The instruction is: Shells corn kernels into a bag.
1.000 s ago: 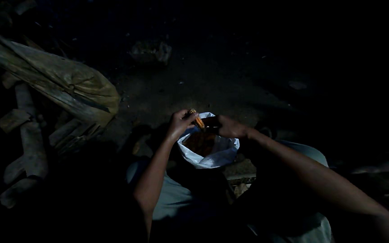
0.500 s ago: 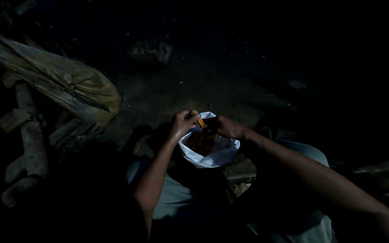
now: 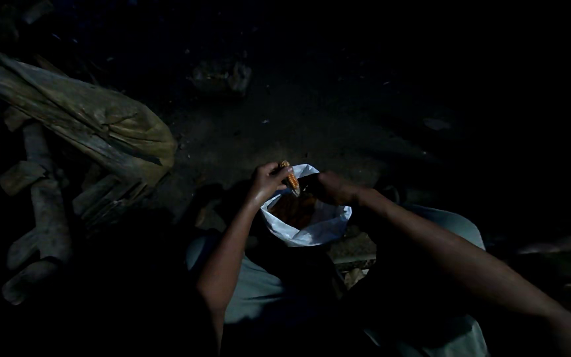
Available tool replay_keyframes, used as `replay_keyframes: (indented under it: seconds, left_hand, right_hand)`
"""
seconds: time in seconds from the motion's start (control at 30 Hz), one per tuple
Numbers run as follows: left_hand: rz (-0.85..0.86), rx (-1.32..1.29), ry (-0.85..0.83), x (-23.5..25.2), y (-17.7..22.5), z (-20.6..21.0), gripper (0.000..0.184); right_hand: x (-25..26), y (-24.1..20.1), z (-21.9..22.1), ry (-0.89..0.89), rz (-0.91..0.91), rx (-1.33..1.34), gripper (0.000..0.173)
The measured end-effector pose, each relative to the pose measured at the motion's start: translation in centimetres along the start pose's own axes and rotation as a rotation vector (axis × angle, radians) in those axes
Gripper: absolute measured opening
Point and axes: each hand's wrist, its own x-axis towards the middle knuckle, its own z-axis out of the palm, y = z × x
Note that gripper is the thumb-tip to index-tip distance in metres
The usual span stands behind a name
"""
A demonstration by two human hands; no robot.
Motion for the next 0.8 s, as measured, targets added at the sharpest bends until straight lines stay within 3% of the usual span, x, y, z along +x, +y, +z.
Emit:
replay_keyframes:
  seconds: [0.13,0.33,0.5,0.6,0.7,0.8]
  left_hand:
    - [0.014,0.016,-0.032,0.3,-0.1,-0.1,0.029]
    - [0.049,0.028,-0.037,0.4,0.1,0.6,0.043]
    - [0.077,-0.152,0.0,0.3,0.2,1.2,0.033]
    - [0.063,-0.154,-0.139,-0.5,-0.1,1.1,0.037]
    - [0.054,-0.256,-0.288,-0.3,-0.6,1.7,0.036]
    - [0.098,-0.214,-0.303,-0.3,-0.5,2.3,0.034]
  right_hand:
    - [0.3,1.6,-0.4,0.05,-0.047,0.155,0.043]
    - [1.2,2.3,-0.5,0.135,-0.08,0.688,0.039]
    - [0.3,1.7,-2.0,0.185,-0.059,0.808,0.018]
    - [-1.0,1.5,-3.4,0.268,-0.037,0.903,0.014]
    - [-1.6,2.9,-4.3,0.284,-0.081,0.909,0.022]
    - [-1.5,4.6,-4.4,0.246,-0.119,0.896,0.026]
